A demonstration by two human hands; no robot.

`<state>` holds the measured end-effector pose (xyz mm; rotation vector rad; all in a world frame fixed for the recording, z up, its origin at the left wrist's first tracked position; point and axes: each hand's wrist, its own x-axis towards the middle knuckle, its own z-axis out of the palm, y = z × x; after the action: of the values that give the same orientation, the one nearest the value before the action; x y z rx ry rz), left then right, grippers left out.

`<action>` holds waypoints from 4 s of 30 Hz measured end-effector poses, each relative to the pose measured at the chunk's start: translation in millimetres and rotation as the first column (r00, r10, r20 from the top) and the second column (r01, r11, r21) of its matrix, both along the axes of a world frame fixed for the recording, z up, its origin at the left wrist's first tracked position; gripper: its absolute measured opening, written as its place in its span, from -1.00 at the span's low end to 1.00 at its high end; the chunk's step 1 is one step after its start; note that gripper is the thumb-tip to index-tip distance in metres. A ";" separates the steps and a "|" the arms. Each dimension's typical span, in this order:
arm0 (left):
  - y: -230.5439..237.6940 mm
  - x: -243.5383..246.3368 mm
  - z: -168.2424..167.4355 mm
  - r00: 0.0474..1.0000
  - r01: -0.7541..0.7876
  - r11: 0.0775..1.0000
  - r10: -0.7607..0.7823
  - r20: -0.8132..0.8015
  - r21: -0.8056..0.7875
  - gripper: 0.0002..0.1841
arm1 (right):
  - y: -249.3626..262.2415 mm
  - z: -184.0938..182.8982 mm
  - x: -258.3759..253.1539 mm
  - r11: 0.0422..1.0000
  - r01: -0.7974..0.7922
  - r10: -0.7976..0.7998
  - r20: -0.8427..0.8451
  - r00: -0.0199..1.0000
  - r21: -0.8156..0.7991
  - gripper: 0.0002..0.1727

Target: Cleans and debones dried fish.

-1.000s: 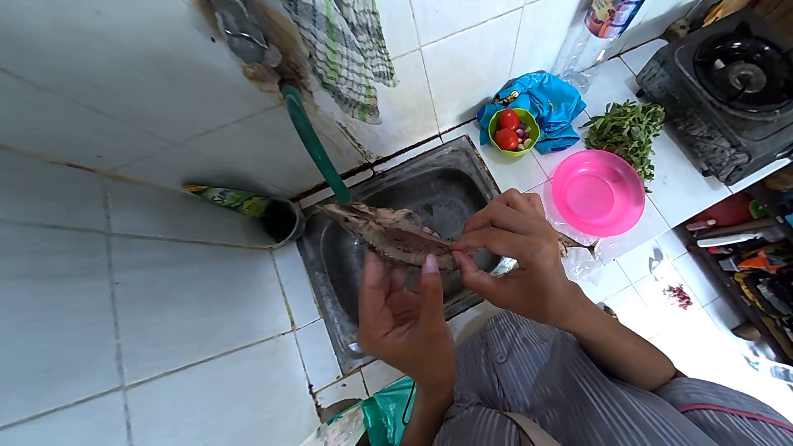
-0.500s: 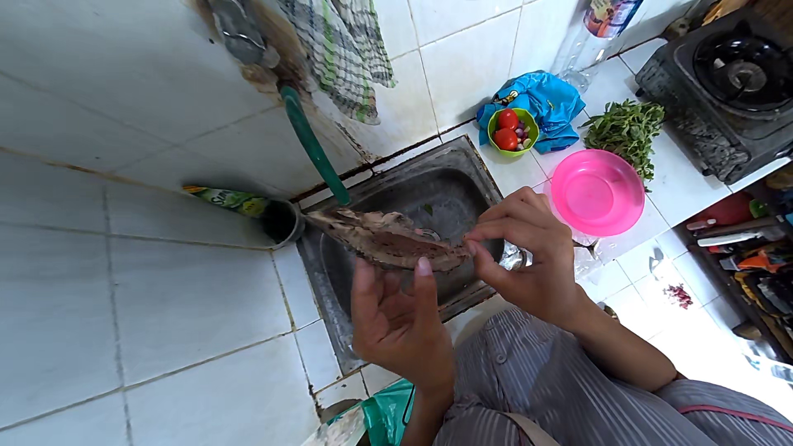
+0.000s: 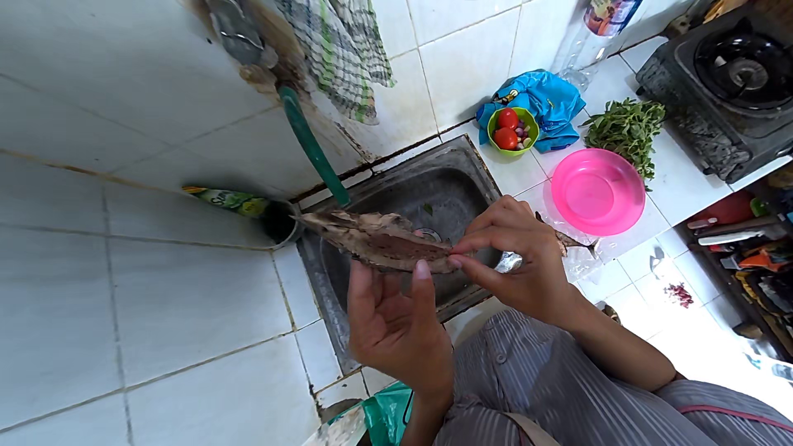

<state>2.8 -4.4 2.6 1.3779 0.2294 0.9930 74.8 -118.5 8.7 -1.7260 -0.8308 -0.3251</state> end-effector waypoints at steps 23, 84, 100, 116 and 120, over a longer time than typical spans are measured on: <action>10.2 -8.3 12.0 0.999 -0.014 0.992 0.017 0.027 -0.129 -0.54 | -7.7 -69.2 36.2 0.986 -0.051 0.077 -0.167 0.983 0.156 -0.95; 9.2 -1.3 8.1 0.999 0.041 0.981 -0.039 0.014 -0.188 -0.56 | 1.4 -15.3 11.3 0.983 -0.139 0.145 -0.040 0.989 0.118 -0.84; 10.1 -0.5 7.4 1.000 0.025 0.978 -0.023 0.010 -0.207 -0.54 | 3.8 -15.5 10.5 0.985 -0.121 0.135 -0.120 0.984 0.122 -0.86; 13.6 -1.7 7.2 0.980 0.188 0.914 -0.196 0.016 -0.358 -0.57 | 11.5 -116.0 23.0 0.867 -0.235 0.108 -0.294 0.950 -0.440 -0.83; 14.9 -0.3 3.1 0.965 0.247 0.889 -0.263 0.010 -0.387 -0.60 | -0.4 -94.2 34.6 0.923 -0.058 -0.005 -0.164 0.986 -0.380 -0.87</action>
<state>2.5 10.5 5.7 1.0354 0.2531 0.6553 109.5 -119.0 -85.5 -2.0722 -0.8362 0.0032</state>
